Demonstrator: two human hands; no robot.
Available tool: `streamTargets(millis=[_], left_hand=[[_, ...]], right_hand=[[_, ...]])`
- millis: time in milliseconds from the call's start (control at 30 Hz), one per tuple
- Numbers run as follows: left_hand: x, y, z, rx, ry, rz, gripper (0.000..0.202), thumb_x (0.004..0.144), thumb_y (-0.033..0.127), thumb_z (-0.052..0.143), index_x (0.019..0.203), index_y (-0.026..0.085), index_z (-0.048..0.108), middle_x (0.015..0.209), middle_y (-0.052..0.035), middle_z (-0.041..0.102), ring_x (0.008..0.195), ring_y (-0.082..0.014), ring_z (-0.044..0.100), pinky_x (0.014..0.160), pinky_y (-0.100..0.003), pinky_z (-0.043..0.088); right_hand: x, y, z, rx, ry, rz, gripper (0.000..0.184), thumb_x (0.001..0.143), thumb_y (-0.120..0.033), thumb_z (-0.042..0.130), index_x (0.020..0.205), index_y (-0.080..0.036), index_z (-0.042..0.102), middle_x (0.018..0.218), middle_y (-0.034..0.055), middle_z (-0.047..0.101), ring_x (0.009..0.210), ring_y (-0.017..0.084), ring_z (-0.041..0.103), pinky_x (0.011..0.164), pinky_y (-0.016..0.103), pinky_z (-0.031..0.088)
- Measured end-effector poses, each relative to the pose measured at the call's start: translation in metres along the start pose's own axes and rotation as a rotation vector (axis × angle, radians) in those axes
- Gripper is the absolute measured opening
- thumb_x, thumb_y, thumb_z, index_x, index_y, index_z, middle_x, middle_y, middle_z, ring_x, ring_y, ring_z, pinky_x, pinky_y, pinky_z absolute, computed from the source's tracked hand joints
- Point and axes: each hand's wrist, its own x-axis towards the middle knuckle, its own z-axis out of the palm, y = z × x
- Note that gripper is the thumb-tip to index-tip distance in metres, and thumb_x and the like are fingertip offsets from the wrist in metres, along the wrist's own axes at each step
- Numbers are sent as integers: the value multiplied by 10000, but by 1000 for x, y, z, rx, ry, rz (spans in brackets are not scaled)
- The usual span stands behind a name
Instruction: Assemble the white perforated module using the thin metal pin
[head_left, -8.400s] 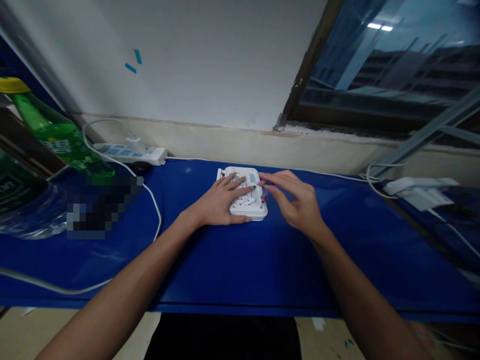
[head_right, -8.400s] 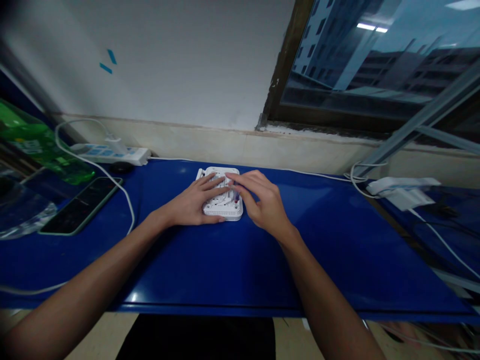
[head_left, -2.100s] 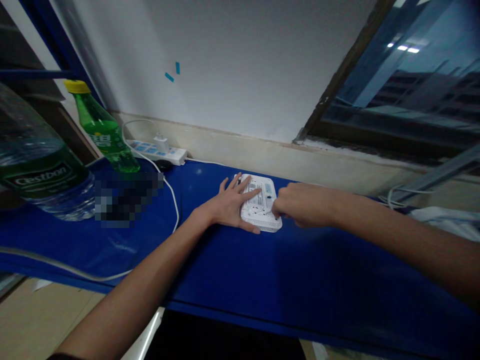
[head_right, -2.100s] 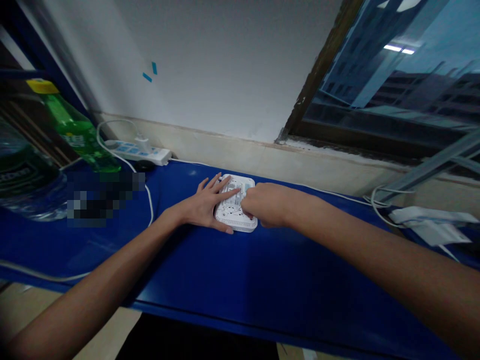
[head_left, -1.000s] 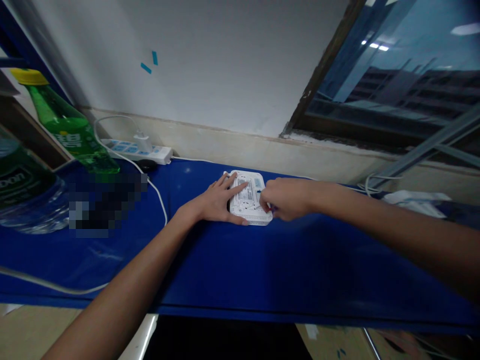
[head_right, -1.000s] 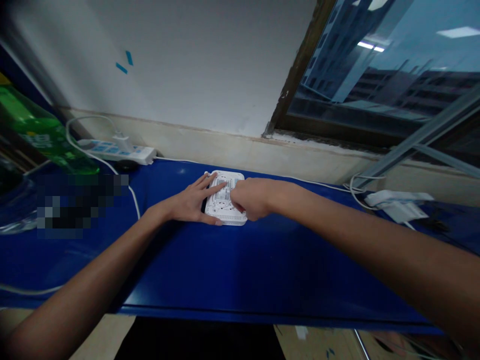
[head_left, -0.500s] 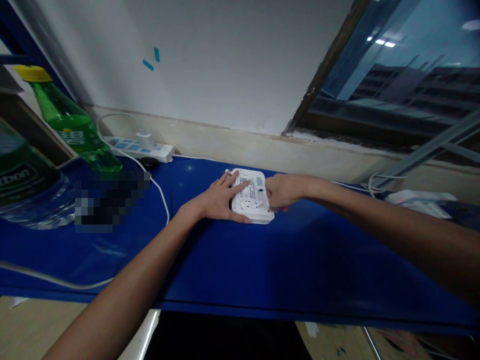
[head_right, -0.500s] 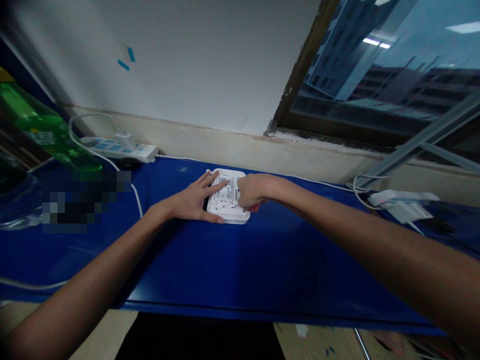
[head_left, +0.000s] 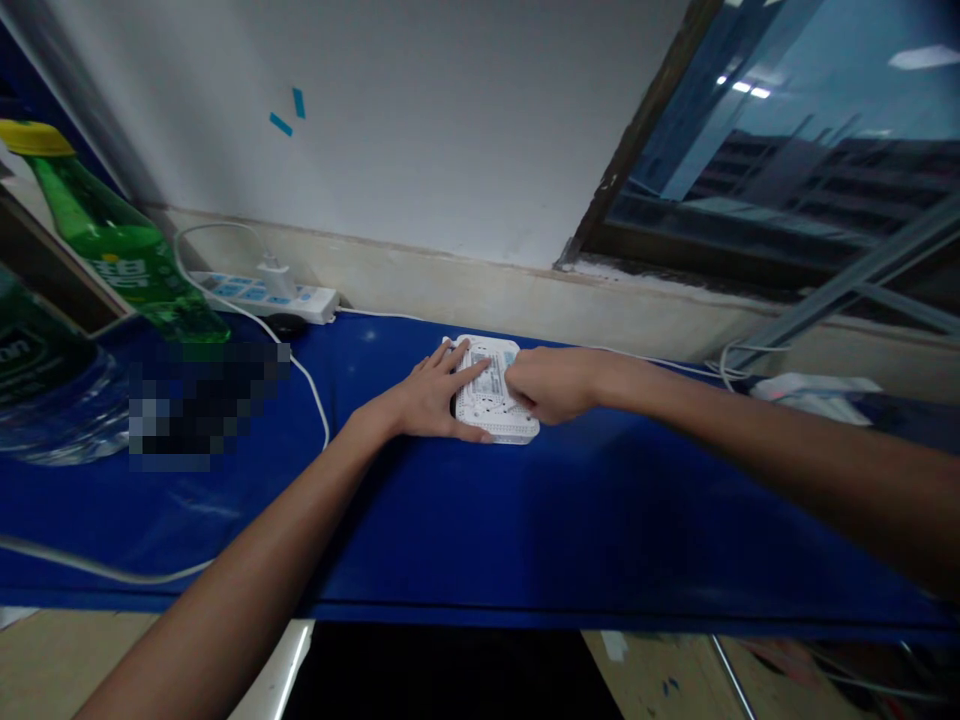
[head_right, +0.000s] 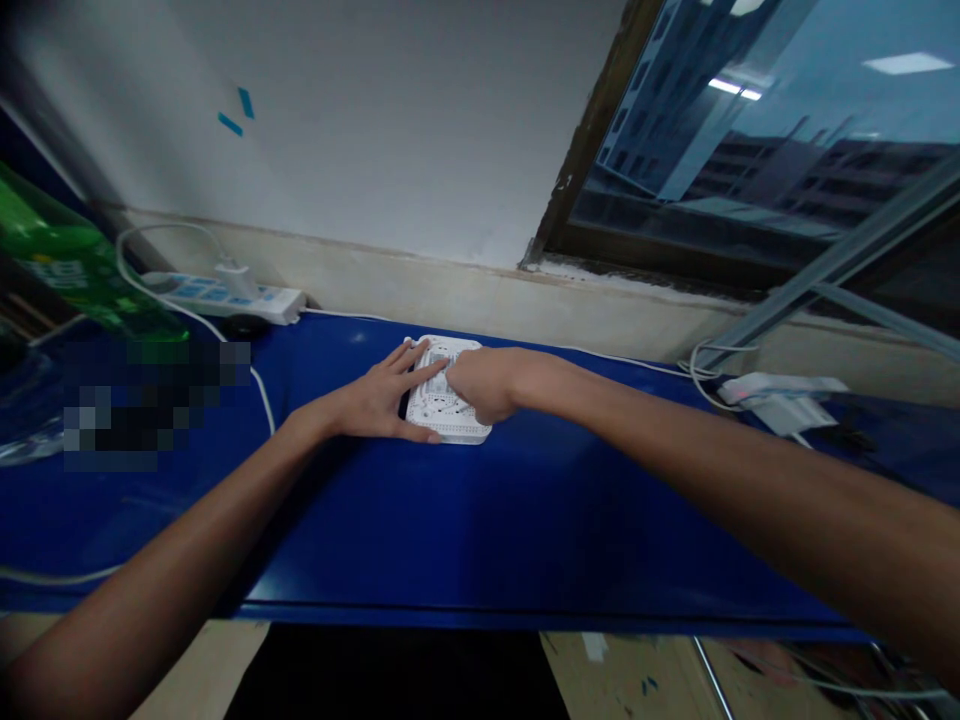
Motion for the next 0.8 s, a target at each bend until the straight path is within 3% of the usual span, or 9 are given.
streamTargets(millis=[100, 200, 300, 400, 500, 600, 667, 800], left_hand=[[0, -3, 2, -4, 8, 7, 1218, 637, 883, 641, 1605, 331, 149, 1677, -111, -74, 1513, -468, -67, 1180, -690, 134], [1, -3, 2, 0, 8, 5, 1225, 636, 889, 635, 1606, 323, 145, 1674, -125, -73, 1514, -466, -64, 1178, -689, 142], [0, -2, 0, 11, 2, 0, 1232, 640, 893, 625, 1609, 307, 139, 1671, -133, -78, 1517, -455, -67, 1184, -677, 146], [0, 0, -1, 9, -9, -9, 1235, 640, 897, 619, 1609, 300, 141, 1673, -129, -76, 1518, -448, -72, 1195, -663, 133], [0, 0, -1, 6, -8, -8, 1233, 644, 889, 628, 1610, 296, 141, 1674, -122, -75, 1516, -451, -81, 1201, -656, 123], [0, 0, 0, 12, 0, 2, 1229, 648, 888, 626, 1610, 300, 137, 1674, -119, -80, 1512, -461, -84, 1190, -674, 134], [0, -1, 1, 11, -2, -1, 1235, 641, 896, 621, 1610, 305, 134, 1674, -120, -90, 1511, -467, -81, 1188, -677, 131], [1, -2, 1, 3, -7, -7, 1233, 636, 903, 620, 1608, 323, 133, 1676, -113, -97, 1511, -467, -82, 1190, -672, 129]], right_hand=[[9, -1, -6, 149, -156, 219, 298, 735, -100, 624, 1004, -38, 735, 783, 131, 732, 662, 213, 657, 591, 304, 463], [11, 4, -8, 250, -208, 250, 321, 773, -119, 623, 1070, -47, 719, 748, 88, 720, 599, 174, 642, 579, 287, 473], [3, 14, -7, 246, -189, 104, 345, 736, -122, 691, 1078, -111, 729, 849, 68, 737, 664, 168, 650, 619, 275, 475], [-9, 20, -4, 94, -84, -130, 353, 702, -50, 667, 1025, -156, 761, 927, 70, 744, 764, 189, 642, 673, 286, 461], [-18, 20, 3, -71, 25, -224, 341, 730, -31, 587, 990, -145, 776, 906, 99, 745, 792, 214, 634, 707, 319, 438], [-16, 15, 8, -77, 79, -259, 287, 742, -73, 581, 935, -143, 781, 848, 104, 741, 753, 215, 628, 677, 320, 419], [-12, 9, 7, -4, 81, -182, 253, 724, -87, 596, 892, -127, 780, 810, 110, 736, 708, 212, 627, 631, 309, 414], [-1, 1, -1, 296, -32, 198, 239, 736, -98, 610, 926, -85, 755, 737, 102, 721, 634, 194, 637, 594, 285, 452]])
